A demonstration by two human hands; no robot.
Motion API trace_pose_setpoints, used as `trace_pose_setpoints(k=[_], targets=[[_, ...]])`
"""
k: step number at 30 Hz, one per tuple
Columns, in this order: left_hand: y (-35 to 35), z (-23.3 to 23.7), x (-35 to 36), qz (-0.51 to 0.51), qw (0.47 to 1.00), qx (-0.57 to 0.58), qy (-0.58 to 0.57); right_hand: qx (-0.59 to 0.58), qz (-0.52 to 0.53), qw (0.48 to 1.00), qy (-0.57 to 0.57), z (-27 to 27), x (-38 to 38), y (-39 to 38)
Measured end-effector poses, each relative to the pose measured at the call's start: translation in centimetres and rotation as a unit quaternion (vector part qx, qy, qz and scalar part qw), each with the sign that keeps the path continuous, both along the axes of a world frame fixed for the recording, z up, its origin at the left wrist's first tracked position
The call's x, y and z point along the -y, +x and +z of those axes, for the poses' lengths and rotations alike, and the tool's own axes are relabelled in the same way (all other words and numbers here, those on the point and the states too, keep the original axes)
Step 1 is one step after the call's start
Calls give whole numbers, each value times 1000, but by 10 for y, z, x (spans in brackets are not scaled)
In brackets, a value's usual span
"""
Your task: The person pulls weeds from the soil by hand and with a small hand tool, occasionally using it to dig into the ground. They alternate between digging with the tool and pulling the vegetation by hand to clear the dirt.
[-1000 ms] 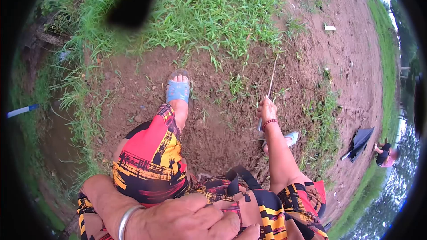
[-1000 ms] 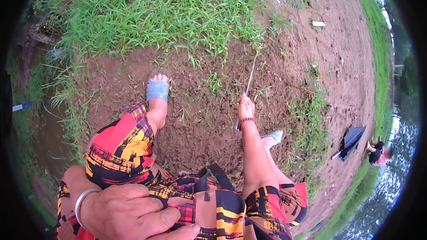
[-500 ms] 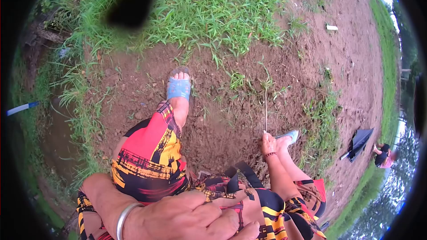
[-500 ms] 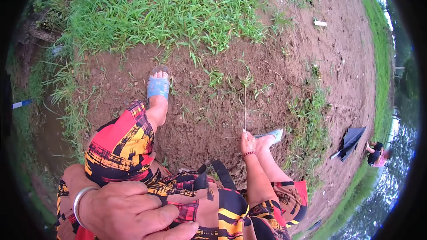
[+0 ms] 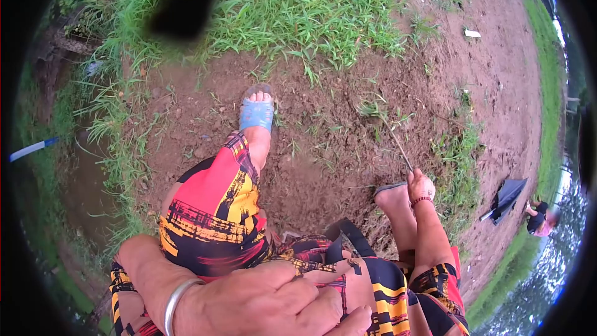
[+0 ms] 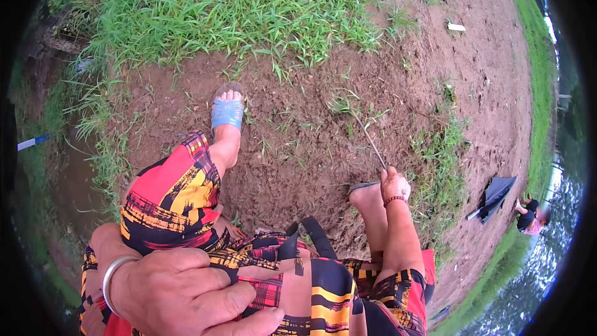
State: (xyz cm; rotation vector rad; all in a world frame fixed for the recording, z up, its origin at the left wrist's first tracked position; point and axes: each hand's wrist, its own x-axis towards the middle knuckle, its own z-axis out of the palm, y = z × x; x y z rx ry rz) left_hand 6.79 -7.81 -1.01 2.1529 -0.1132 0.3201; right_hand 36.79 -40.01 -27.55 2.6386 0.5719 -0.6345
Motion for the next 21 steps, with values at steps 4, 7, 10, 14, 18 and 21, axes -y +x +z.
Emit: trace_pose_setpoints(k=[4,7,10,14,18,21], targets=[[4,-1,1,-8,1000,8,-5,69,-93,987,112,16,20,8],[6,2,1,-8,1000,15,2,4,-88,970,226,6,-33,-6],[9,4,2,-12,1000,17,9,-5,-48,978,204,-12,-91,-23],[8,4,1,-10,1000,16,13,-20,-14,994,102,-38,-102,-26],[8,5,-5,-7,1000,20,15,-36,-15,998,47,-36,-38,-9],[8,7,-8,-4,1000,26,14,-46,-33,998,19,-4,2,-10]])
